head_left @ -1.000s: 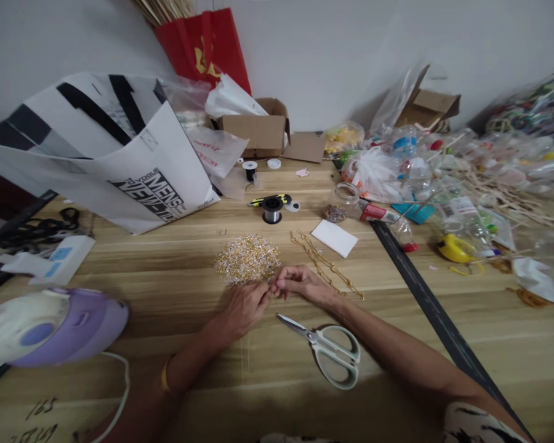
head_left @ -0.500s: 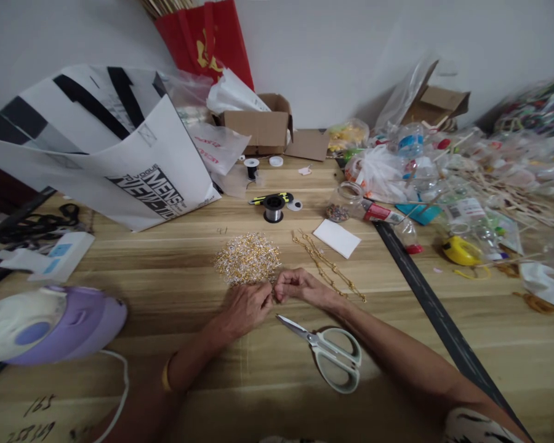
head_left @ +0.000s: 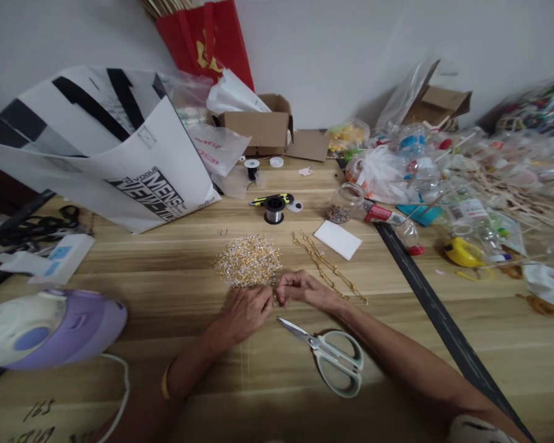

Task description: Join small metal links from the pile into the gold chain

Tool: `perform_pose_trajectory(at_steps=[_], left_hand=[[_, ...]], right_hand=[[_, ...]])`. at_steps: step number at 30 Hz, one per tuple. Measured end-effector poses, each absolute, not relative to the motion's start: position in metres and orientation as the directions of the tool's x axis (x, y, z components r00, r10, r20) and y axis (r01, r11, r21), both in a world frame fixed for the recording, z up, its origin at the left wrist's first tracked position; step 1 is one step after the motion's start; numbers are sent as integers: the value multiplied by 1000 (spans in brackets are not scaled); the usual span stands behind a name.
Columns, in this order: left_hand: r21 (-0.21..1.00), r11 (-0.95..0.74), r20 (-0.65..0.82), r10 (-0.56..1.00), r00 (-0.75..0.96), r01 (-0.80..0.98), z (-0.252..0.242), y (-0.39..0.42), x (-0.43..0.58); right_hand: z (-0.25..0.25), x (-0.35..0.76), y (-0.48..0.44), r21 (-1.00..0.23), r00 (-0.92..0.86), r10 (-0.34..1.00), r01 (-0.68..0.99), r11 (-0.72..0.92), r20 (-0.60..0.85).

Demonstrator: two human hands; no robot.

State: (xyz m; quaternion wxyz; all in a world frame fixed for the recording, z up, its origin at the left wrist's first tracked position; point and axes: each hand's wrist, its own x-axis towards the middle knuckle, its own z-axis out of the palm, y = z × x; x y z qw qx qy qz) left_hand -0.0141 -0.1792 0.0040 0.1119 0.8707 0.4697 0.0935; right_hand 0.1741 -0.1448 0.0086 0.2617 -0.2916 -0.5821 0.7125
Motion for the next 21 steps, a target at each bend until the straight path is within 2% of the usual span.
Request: perform_pose_trajectory(at_steps=[5,7,10,16,21], left_hand=[[583,-410,113,896,430,701,9,-174,-18],[663,-377,119,906,406,647,13,-173,-17],[711,-373,142,906,398,596,16,-174,-13],[758,-360,171,915,366,544,19,-175,-7],[867,-225,97,951,293,444,15,-175,-7]], right_hand=[[5,174,-144,-974,-647,749,-46,-222,-141],[1,173,-145,-974,-651,747,-56,-221,-132],[-4,171,-147,-980,-658,744,-43,-194,-119],[-5,171,-149,-997,-636,769,76,-18,-62],[5,172,-148,-998,-631,774,40,-39,-56]])
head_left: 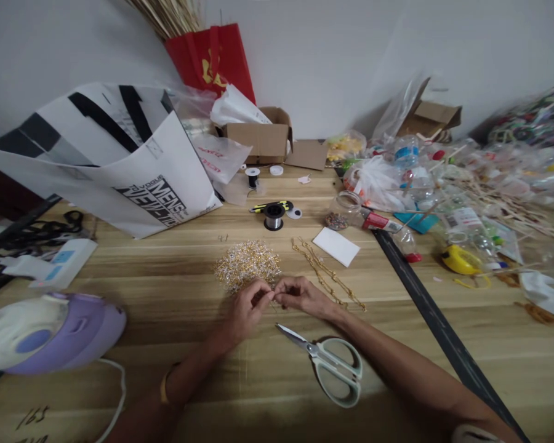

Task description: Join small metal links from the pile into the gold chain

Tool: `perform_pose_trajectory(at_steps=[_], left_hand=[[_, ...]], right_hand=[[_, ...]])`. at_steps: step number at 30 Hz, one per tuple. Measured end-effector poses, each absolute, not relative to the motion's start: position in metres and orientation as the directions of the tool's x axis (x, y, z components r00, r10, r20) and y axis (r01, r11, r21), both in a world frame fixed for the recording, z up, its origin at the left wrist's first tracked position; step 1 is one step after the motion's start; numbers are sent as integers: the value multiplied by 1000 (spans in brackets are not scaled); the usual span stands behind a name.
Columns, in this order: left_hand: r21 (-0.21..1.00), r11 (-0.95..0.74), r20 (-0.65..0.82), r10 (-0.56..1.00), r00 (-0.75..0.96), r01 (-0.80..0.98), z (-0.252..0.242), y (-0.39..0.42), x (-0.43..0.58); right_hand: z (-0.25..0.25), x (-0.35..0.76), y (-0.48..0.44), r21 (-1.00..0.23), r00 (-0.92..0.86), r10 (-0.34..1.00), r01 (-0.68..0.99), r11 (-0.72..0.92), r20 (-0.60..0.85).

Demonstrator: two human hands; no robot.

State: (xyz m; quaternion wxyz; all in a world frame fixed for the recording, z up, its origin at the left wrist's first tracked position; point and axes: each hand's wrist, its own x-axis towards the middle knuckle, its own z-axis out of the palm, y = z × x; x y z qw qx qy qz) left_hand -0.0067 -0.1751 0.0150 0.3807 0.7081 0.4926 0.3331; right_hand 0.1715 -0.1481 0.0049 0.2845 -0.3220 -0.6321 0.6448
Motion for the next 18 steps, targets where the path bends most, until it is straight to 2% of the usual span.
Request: perform_pose_trajectory(at_steps=[3,6,9,18], left_hand=[[973,-28,-51,941,334,228,10,-176,-5],[991,125,-136,898,419,55,10,-176,-2],[984,176,-175,894,413,35,12,-176,0],[986,121,-157,893,422,111,5,-173,-8]], right_hand=[[10,172,-148,-997,-612,788,12,-74,-66],[12,172,-149,-997,-597,800,11,-74,-66],[13,172,-151,-998,-602,796,18,-54,-54],[16,171,-152,-997,-592,802,61,-47,-75]])
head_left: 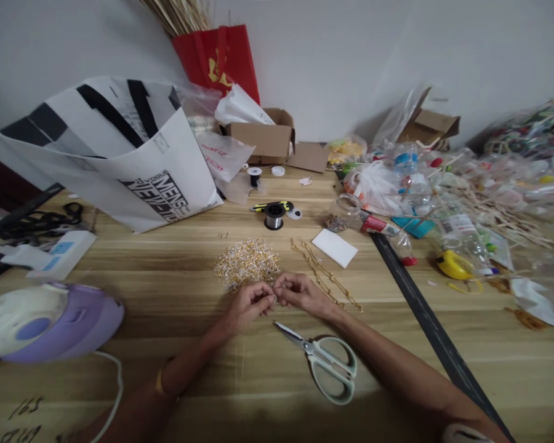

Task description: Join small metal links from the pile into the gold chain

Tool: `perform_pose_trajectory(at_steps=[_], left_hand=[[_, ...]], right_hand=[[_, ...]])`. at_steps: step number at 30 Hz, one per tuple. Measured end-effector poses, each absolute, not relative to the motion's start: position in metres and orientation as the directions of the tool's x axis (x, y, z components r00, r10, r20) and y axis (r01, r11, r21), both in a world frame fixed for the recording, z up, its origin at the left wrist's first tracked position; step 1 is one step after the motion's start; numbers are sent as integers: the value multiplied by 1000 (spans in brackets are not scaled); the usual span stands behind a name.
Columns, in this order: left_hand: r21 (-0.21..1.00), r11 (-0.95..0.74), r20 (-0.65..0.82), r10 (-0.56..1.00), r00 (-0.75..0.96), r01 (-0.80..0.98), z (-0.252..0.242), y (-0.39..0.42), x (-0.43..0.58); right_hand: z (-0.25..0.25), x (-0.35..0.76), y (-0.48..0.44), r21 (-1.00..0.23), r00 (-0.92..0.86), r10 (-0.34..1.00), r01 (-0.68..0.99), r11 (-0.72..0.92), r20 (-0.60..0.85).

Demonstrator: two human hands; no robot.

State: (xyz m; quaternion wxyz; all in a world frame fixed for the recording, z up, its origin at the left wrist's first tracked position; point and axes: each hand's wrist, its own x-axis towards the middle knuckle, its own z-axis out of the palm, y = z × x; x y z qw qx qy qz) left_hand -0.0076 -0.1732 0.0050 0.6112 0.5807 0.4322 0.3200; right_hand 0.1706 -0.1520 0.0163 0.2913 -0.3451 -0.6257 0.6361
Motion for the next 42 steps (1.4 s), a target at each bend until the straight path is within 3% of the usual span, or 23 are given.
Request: perform_pose_trajectory(at_steps=[6,15,22,34,42], left_hand=[[983,148,-182,876,446,110,8,-173,-7],[981,55,-127,906,404,187,6,-173,-7],[986,100,-146,908,393,133,5,-173,-7],[987,16,-74,928,364,161,3,-175,-5],[985,41,-105,913,393,168,5,-174,-8]], right_hand=[[17,171,-152,-997,-596,799,74,-38,-75],[15,169,-155,-998,-608,792,53,-33,-58],[14,168,-157,-1000,-589,808,-10,-21,-12],[11,164,-155,-987,-566,824,-106,-117,-37],[8,165,-154,-983,-568,822,-134,-130,-31]])
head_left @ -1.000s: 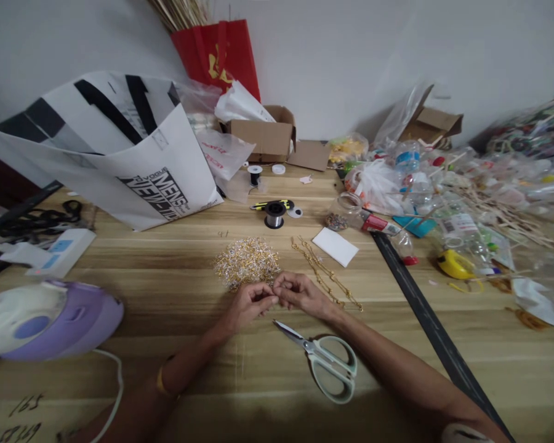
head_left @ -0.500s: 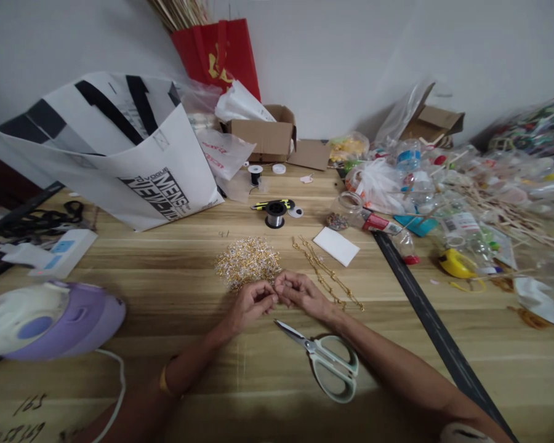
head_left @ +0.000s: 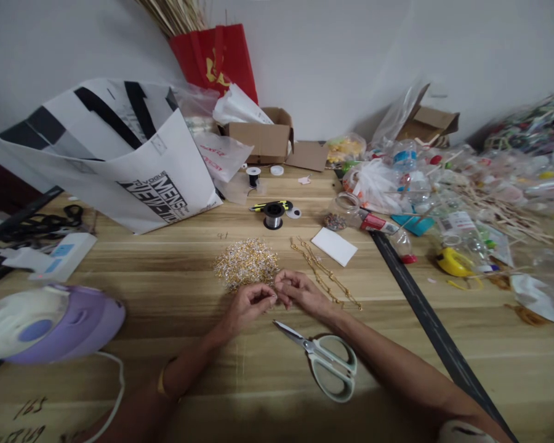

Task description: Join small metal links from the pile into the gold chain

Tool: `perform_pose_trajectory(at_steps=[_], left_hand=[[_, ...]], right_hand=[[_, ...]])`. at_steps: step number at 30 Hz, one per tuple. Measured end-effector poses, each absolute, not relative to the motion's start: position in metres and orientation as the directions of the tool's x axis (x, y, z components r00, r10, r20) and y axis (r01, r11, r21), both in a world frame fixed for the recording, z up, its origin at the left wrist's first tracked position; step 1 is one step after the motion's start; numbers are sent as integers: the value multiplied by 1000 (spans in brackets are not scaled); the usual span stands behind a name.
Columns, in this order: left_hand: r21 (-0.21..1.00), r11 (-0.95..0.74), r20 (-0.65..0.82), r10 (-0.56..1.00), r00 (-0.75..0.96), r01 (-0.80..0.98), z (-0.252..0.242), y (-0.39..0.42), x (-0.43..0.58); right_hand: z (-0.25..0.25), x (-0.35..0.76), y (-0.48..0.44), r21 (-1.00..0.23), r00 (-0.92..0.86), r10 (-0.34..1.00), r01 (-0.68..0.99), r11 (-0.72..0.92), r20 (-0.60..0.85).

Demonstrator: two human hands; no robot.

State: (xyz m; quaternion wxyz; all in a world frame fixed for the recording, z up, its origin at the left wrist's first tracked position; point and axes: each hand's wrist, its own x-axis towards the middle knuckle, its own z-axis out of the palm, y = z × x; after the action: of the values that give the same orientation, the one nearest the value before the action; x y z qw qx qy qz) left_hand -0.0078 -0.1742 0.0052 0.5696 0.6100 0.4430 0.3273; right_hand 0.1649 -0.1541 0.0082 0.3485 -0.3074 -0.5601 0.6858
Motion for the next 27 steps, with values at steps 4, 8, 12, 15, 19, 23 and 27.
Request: perform_pose_trajectory(at_steps=[4,8,12,15,19,23,27], left_hand=[[984,15,-85,917,390,180,9,-174,-8],[982,-13,-61,921,385,186,8,-174,-8],[982,-56,-19,922,386,180,6,-174,-7],[974,-85,-1,924,381,210,7,-174,-6],[965,-112,20,932,361,237,10,-175,-6],[971,-36,-59,921,386,235,12,-176,-6],[980,93,-160,893,421,176,10,-176,-8]], right_hand=[[7,165,-154,-987,-567,823,-121,-107,-20],[6,165,-155,-993,-568,823,-81,-84,-24],[6,165,-157,-995,-580,815,-76,-72,-15],[10,164,-158,-994,-579,816,-90,-56,7],[15,164,-157,-993,-569,822,-101,-57,11],[13,167,-154,-989,-575,818,-100,-107,-30],[11,173,-149,-986,-567,816,-44,-163,-110]])
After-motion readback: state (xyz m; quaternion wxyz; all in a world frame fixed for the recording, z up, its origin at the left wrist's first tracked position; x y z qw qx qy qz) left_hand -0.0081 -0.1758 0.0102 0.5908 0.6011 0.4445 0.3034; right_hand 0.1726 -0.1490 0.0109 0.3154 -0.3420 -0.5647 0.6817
